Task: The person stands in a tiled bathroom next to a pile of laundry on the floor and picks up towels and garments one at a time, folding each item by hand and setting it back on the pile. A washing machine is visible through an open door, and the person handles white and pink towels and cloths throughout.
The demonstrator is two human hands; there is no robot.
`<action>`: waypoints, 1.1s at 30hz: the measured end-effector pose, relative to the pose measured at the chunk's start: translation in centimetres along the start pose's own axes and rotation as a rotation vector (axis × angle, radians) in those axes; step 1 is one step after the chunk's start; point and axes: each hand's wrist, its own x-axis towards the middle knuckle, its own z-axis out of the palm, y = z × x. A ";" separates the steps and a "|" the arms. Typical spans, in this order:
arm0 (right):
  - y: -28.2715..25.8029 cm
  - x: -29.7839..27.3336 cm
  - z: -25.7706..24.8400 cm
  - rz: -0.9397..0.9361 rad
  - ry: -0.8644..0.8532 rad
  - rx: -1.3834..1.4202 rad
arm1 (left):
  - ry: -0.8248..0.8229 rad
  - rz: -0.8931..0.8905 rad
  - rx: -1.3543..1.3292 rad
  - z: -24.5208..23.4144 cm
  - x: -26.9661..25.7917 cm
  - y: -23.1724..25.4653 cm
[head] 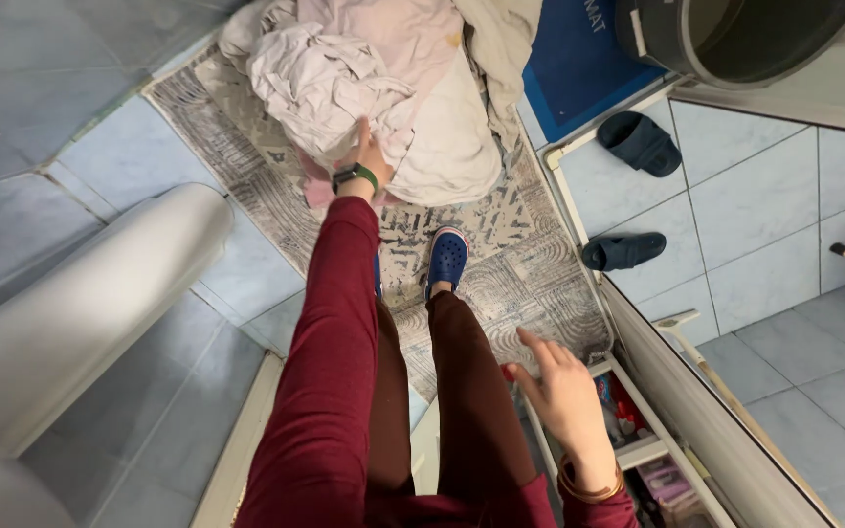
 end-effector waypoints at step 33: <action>-14.7 -5.5 -15.9 -0.434 0.789 0.549 | 0.290 1.311 -1.082 -38.0 -57.5 9.5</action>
